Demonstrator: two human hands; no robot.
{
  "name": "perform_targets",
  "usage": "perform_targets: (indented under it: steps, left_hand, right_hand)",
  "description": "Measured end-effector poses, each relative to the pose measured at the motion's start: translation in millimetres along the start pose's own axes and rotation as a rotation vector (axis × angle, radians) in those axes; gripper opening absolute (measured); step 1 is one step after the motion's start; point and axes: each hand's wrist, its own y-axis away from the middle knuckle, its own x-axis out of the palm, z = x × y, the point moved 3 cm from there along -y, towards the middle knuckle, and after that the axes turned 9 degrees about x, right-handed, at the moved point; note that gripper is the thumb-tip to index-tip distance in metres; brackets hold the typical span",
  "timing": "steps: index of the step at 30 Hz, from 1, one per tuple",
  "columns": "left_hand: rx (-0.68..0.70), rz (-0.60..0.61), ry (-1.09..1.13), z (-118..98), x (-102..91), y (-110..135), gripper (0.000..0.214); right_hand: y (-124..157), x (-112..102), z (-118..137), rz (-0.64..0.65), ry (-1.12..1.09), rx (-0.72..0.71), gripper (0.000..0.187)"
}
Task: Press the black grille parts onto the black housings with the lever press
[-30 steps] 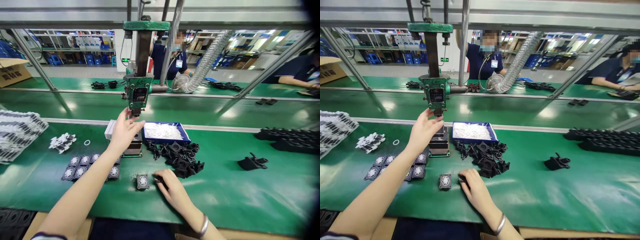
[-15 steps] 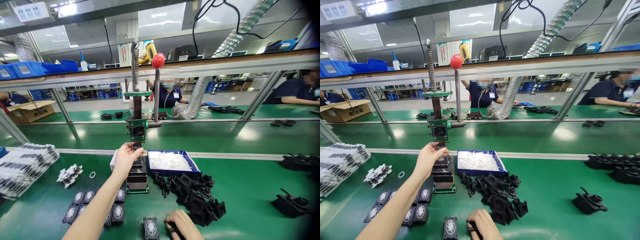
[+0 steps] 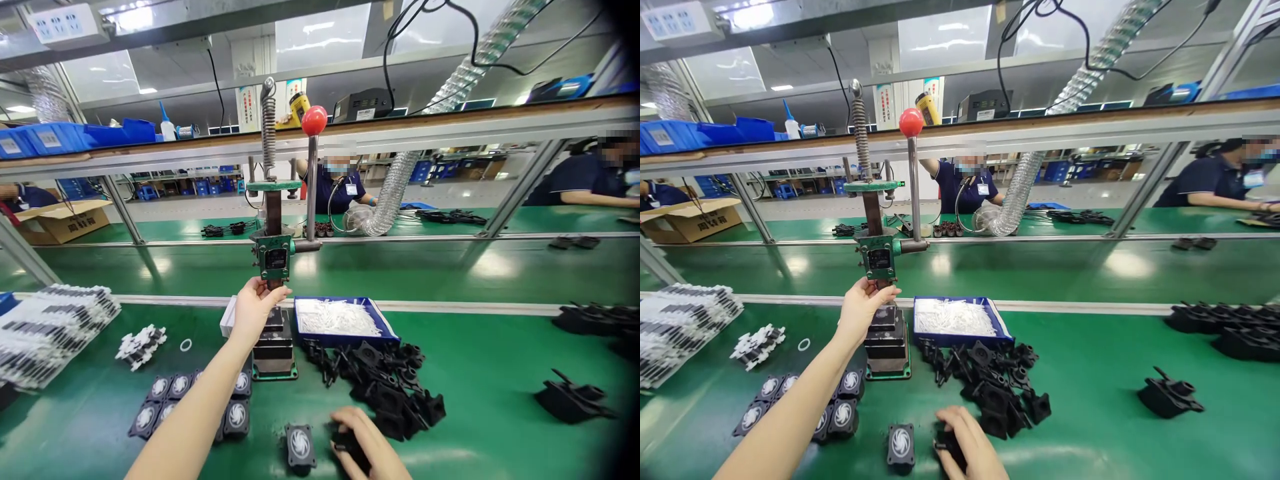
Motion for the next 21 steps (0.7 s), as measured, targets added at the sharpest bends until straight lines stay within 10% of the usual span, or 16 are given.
perform_targets:
  steps: [5,12,21]
  left_hand:
    - [0.026,0.017,-0.007,0.3,-2.9,3.0,0.042]
    - [0.063,0.053,-0.077,6.8,-9.8,0.7,0.041]
    - [0.146,0.108,-0.265,-4.0,-10.2,11.2,0.049]
  right_hand:
    - [-2.2,-6.3,-3.5,-0.055,-0.274,0.229,0.015]
    - [-7.1,-3.3,-0.8,0.215,-0.675,0.741,0.046]
    - [-4.5,-6.2,3.7,0.161,-0.735,0.869,0.056]
